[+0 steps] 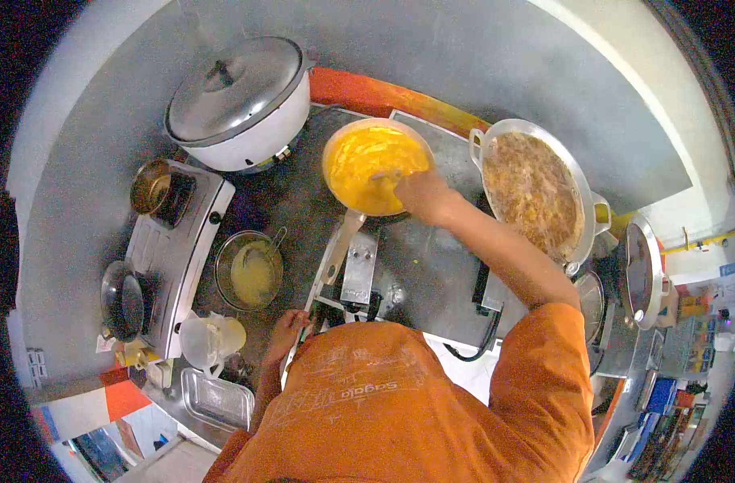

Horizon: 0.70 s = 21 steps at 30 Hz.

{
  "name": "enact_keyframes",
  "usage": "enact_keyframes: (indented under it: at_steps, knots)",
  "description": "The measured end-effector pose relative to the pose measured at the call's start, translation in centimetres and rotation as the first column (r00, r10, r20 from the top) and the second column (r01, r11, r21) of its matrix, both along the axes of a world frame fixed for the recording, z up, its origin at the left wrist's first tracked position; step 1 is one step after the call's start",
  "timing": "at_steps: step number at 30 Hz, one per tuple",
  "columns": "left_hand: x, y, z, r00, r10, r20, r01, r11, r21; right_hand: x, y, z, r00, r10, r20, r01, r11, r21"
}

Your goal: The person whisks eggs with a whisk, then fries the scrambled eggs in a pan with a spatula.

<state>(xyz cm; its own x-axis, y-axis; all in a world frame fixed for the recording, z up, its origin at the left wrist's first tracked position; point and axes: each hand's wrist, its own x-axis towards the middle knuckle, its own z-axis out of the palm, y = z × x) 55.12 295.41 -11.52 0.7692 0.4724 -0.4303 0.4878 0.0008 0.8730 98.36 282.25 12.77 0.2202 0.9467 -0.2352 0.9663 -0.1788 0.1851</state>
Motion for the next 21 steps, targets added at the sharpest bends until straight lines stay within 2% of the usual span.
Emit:
enact_keyframes:
  at_steps: [3, 7, 12, 14, 15, 17, 19, 21]
  knots:
    - [-0.8, -0.3, -0.1, 0.997, 0.069, 0.045, -0.067, 0.997, -0.044, 1.5, 2.3, -0.5, 0.999, 0.004, 0.046, -0.005, 1.0, 0.014]
    - [-1.5, -0.9, 1.2, 0.993, 0.114, -0.025, -0.114, 0.993, -0.019, 3.2, 5.1, -0.9, 0.996, 0.025, 0.088, -0.032, 0.996, 0.088]
    - [-0.7, -1.5, 2.7, 0.993, 0.118, -0.028, -0.116, 0.992, 0.047, 4.8, 7.6, 0.0, 0.997, -0.051, 0.065, 0.041, 0.989, 0.143]
    - [-0.4, -1.3, -0.6, 0.991, 0.118, 0.06, -0.116, 0.993, -0.032, 6.4, 7.9, -0.3, 0.993, -0.067, 0.098, 0.051, 0.987, 0.155]
    - [-0.4, -1.2, -2.0, 0.987, 0.121, 0.102, -0.114, 0.991, -0.072, 7.6, 7.9, -0.7, 0.989, -0.081, 0.122, 0.062, 0.986, 0.154]
    - [0.1, -0.8, -2.2, 0.992, 0.066, 0.106, -0.065, 0.998, -0.016, 8.5, 6.7, -0.4, 0.985, -0.088, 0.152, 0.062, 0.984, 0.168]
    - [0.6, -0.4, -1.7, 0.996, 0.04, 0.086, -0.041, 0.999, 0.015, 8.0, 4.6, 1.7, 0.984, -0.067, 0.164, 0.036, 0.981, 0.188]
    - [0.8, -0.5, 0.2, 0.998, 0.049, 0.043, -0.05, 0.999, 0.018, 5.5, 2.1, 5.0, 0.981, -0.148, 0.124, 0.13, 0.981, 0.143]
